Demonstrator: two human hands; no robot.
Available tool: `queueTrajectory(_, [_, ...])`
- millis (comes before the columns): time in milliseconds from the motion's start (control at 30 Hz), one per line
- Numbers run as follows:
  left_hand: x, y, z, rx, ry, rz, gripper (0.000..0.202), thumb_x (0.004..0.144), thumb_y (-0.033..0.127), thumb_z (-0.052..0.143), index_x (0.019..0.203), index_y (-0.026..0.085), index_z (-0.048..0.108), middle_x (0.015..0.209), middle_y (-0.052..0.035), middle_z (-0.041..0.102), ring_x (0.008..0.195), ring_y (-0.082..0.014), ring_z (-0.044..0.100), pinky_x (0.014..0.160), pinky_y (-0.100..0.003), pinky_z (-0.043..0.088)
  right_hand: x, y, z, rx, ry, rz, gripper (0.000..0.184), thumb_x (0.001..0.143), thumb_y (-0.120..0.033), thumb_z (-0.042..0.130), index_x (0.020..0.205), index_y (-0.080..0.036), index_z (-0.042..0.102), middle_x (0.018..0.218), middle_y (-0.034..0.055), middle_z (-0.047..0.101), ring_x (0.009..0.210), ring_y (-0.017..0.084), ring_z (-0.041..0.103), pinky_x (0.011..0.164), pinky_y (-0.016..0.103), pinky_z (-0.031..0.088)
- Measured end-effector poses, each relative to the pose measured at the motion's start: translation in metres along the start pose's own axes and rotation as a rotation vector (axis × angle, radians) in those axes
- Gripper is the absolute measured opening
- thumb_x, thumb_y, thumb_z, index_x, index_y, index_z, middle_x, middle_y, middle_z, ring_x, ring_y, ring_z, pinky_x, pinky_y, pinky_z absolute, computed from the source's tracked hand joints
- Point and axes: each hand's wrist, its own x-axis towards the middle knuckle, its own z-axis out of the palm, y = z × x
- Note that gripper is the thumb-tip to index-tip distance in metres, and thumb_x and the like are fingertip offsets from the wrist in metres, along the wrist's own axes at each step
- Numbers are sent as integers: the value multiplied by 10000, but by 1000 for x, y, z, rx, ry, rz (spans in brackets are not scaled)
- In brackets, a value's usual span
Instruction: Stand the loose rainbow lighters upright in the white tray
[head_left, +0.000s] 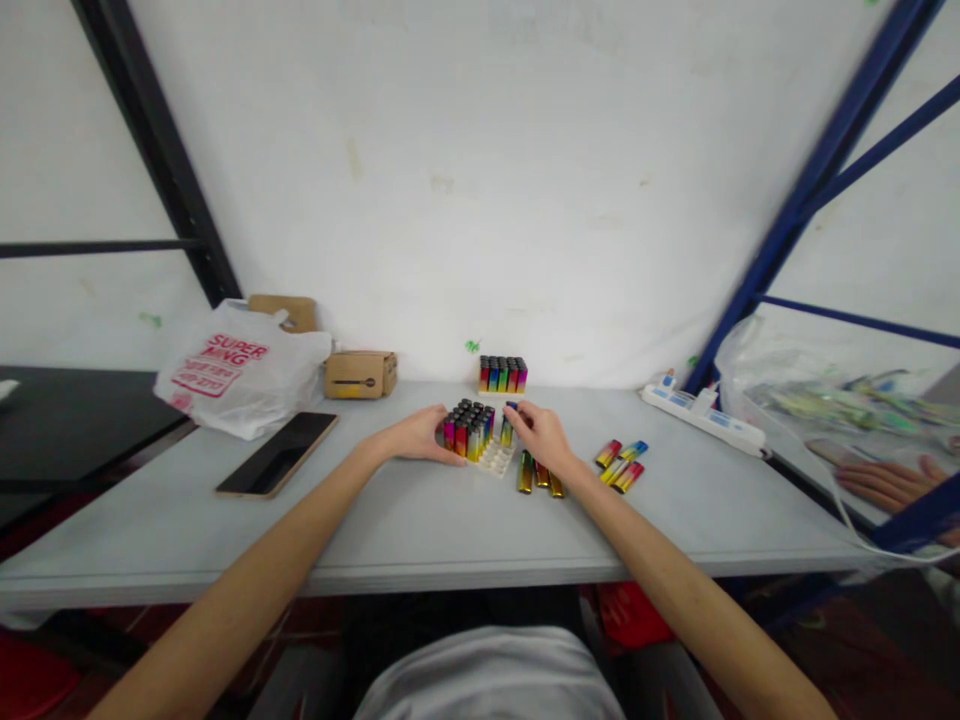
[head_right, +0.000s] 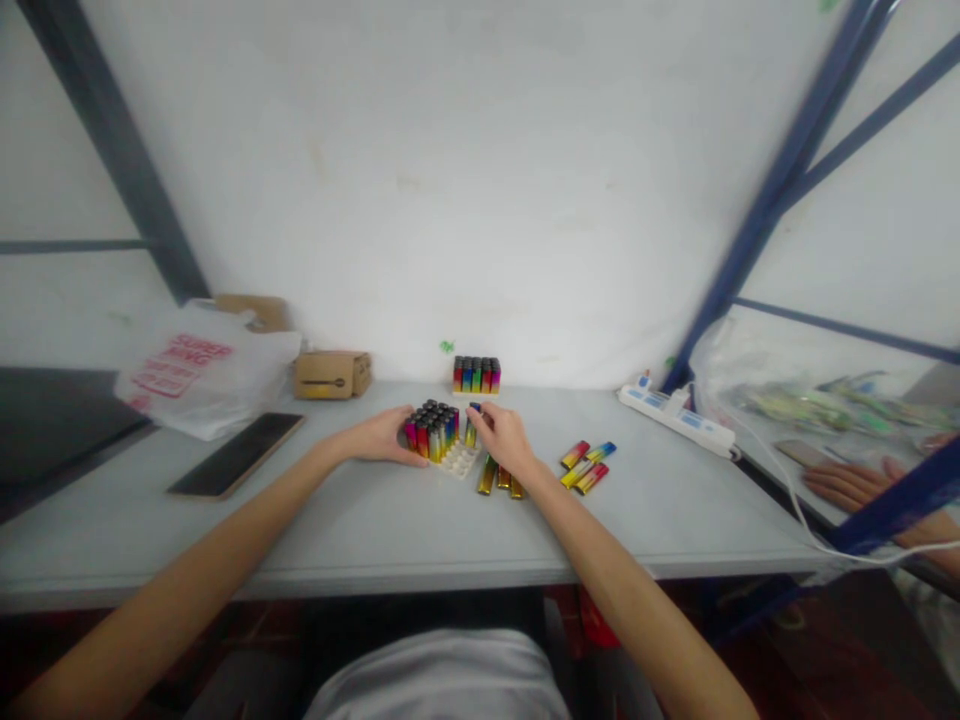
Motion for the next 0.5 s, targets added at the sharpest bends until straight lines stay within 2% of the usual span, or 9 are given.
queueTrajectory(133, [0,0,0,-18,0,13,775,545,720,772,1070,159,670,1036,-96,702,913,-313,654,823,-388,526,0,3,3,-6,-48,2,357,1004,-428,465,741,-199,542,648,2,637,568,139,533,610,256,363])
queueTrajectory(333, [-1,3,-1,24,-18,-13,774,552,749,754,1031,151,648,999,-102,696,894,-302,650,788,-377,530,2,5,9,-165,-164,-125,274,1007,-409,483,874,-193,588,702,10,627,623,151,535,618,252,344])
queueTrajectory(500, [0,3,-1,1,-12,-14,762,534,744,760,1019,163,660,1002,-93,704,891,-304,652,785,-378,532,1,7,-3,-145,-248,-149,334,975,-472,527,847,-181,629,698,8,624,627,144,524,625,247,364])
